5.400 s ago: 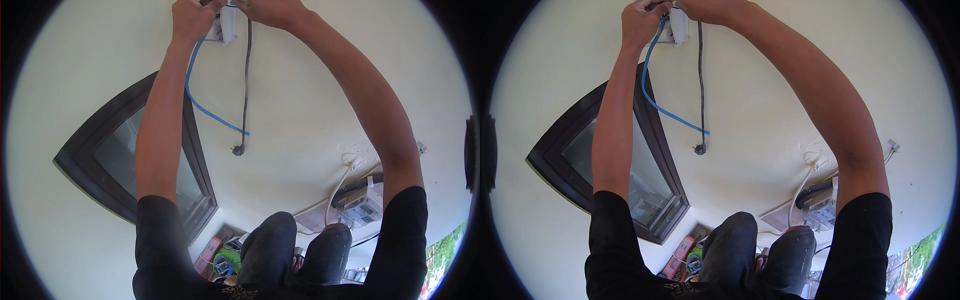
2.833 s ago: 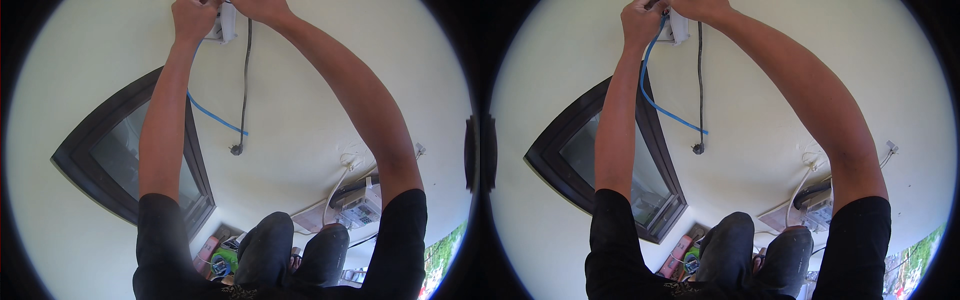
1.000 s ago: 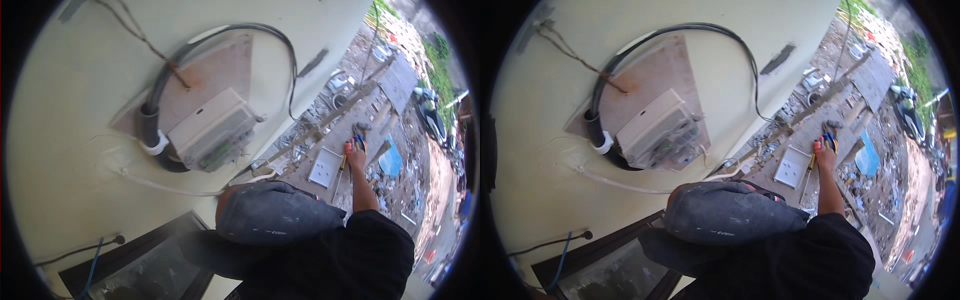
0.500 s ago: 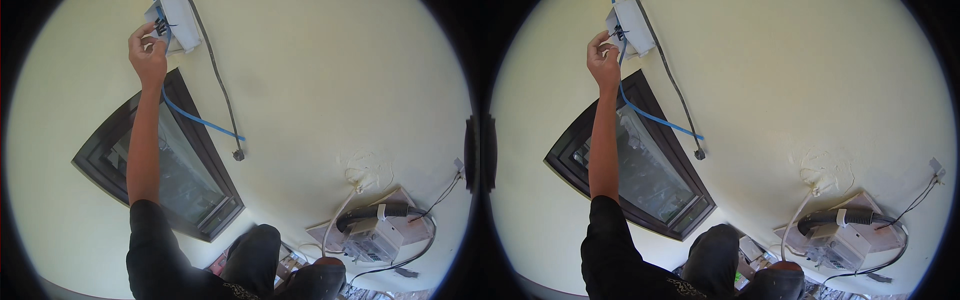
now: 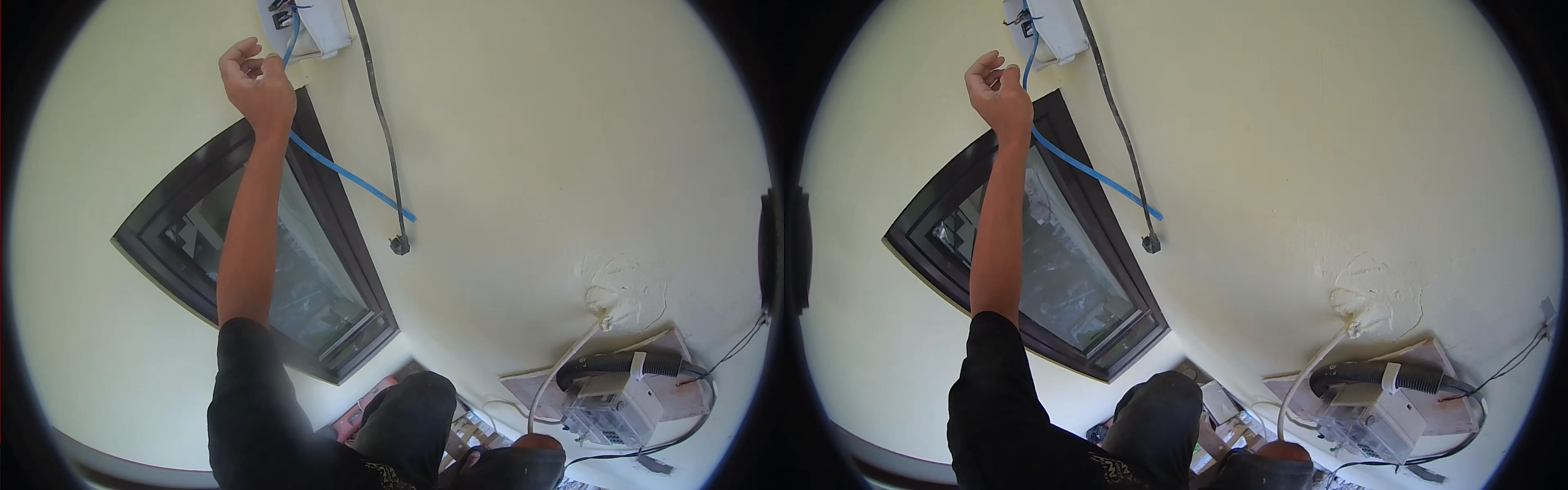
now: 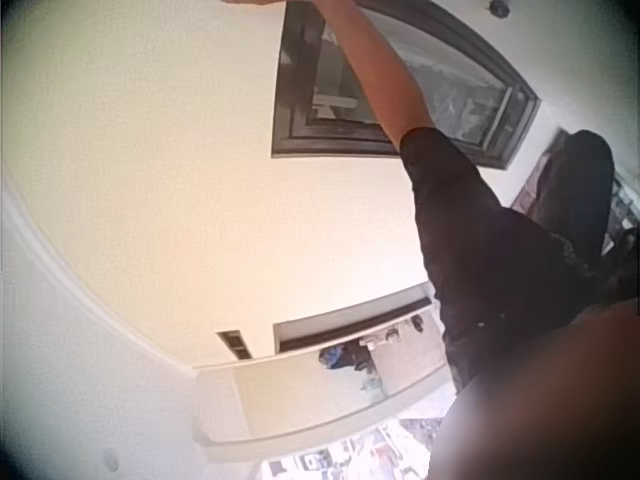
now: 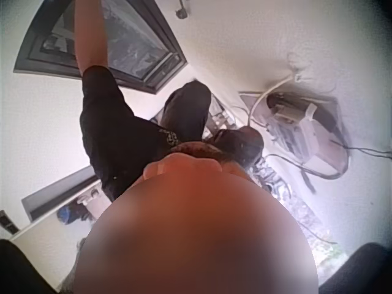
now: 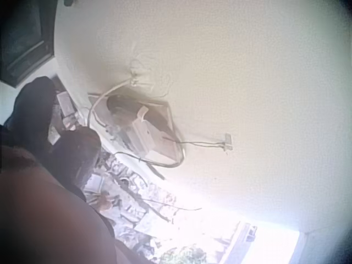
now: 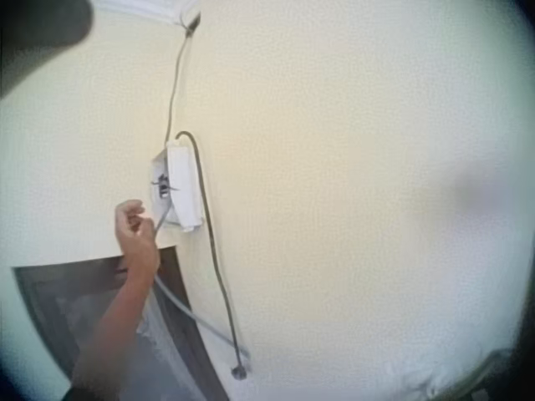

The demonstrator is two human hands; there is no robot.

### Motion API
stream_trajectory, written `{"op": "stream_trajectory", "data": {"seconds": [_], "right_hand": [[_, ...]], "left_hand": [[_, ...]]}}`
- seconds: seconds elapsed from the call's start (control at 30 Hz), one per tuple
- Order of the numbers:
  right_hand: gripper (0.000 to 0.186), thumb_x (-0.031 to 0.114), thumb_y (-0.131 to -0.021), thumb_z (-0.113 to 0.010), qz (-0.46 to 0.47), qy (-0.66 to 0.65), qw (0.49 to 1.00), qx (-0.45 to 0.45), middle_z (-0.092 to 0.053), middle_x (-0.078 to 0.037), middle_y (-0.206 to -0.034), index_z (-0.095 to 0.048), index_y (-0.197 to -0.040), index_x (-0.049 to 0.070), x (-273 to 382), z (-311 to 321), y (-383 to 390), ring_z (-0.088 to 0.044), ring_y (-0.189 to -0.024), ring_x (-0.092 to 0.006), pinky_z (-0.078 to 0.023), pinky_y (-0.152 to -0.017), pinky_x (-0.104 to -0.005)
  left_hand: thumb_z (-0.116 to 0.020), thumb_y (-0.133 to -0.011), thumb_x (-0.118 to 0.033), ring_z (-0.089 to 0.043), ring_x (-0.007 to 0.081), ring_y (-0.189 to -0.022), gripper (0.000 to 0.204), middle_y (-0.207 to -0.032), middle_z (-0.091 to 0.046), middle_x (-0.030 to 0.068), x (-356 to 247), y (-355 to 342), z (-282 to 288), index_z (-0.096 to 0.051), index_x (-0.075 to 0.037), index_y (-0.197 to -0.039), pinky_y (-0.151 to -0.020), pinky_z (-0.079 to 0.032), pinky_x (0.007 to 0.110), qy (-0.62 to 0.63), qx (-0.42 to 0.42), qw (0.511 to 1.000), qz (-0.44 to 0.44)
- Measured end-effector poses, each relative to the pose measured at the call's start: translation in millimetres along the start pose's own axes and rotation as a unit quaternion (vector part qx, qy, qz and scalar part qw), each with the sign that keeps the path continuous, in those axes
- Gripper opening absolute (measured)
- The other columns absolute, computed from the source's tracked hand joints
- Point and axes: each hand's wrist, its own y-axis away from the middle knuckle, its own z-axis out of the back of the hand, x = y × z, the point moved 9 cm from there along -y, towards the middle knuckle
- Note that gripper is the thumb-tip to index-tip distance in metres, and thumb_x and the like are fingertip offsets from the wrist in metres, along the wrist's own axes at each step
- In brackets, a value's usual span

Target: Wire an electrical junction box using pliers and a screwdriver.

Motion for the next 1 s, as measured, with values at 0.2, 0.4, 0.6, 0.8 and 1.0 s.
{"op": "stream_trajectory", "data": {"seconds": [0.2, 0.4, 0.6, 0.8, 1.0], "right_hand": [[0.047, 0.041, -0.097, -0.052, 0.084, 0.045, 0.993, 0.075, -0.048, -0.023, -0.122, -0.039, -0.133, 0.014, 44.4, 5.7, -13.5, -0.048, -0.114, -0.0372, -0.039, -0.095, -0.0457], [0.054, 0.04, -0.097, -0.053, 0.162, 0.117, 0.968, 0.151, -0.044, -0.024, -0.131, -0.032, -0.139, 0.015, 117.3, 75.3, 3.6, -0.043, -0.122, -0.0377, -0.037, -0.1, -0.0452], [0.062, 0.039, -0.097, -0.054, 0.189, 0.205, 0.935, 0.217, -0.039, -0.025, -0.139, -0.025, -0.146, 0.017, 154.9, 178.9, 89.2, -0.039, -0.129, -0.0383, -0.034, -0.105, -0.0448], [0.07, 0.039, -0.096, -0.055, 0.149, 0.275, 0.903, 0.294, -0.035, -0.026, -0.147, -0.018, -0.153, 0.018, 134.9, 270.5, 243.0, -0.035, -0.137, -0.0388, -0.031, -0.11, -0.0444], [0.039, 0.04, -0.1, -0.048, 0.192, 0.399, 0.824, 0.353, -0.05, -0.024, -0.117, -0.042, -0.129, 0.015, 260.4, 327.1, 375.5, -0.05, -0.111, -0.04, -0.042, -0.092, -0.0476]], "left_hand": [[-0.059, -0.082, -0.009, -0.06, 0.0187, -0.088, 0.033, -0.109, -0.059, 0.0109, 12.3, -28.3, -16.2, -0.056, 0.001, -0.114, -0.078, -0.049, 0.033, 0.03, 0.033, 0.997, 0.07], [-0.056, -0.09, -0.019, -0.06, 0.0178, -0.092, 0.036, -0.112, -0.06, 0.0125, 16.7, -36.8, -28.7, -0.054, -0.001, -0.12, -0.08, -0.05, 0.033, 0.102, 0.12, 0.97, 0.186], [-0.055, -0.093, -0.038, -0.059, 0.0175, -0.086, 0.046, -0.107, -0.06, 0.0115, 20.8, -32.9, -32.2, -0.052, -0.001, -0.12, -0.079, -0.049, 0.033, 0.241, 0.149, 0.86, 0.425], [-0.073, -0.079, -0.014, -0.063, 0.0158, -0.078, 0.04, -0.093, -0.067, 0.0113, 33.4, -22.9, -56.7, -0.054, 0.001, -0.11, -0.067, -0.048, 0.028, 0.186, 0.15, 0.791, 0.563], [-0.074, -0.075, -0.012, -0.066, 0.0157, -0.074, 0.037, -0.078, -0.07, 0.0118, 34.4, -14.4, -69.0, -0.059, 0.002, -0.105, -0.066, -0.049, 0.027, 0.097, 0.269, 0.749, 0.598]]}}
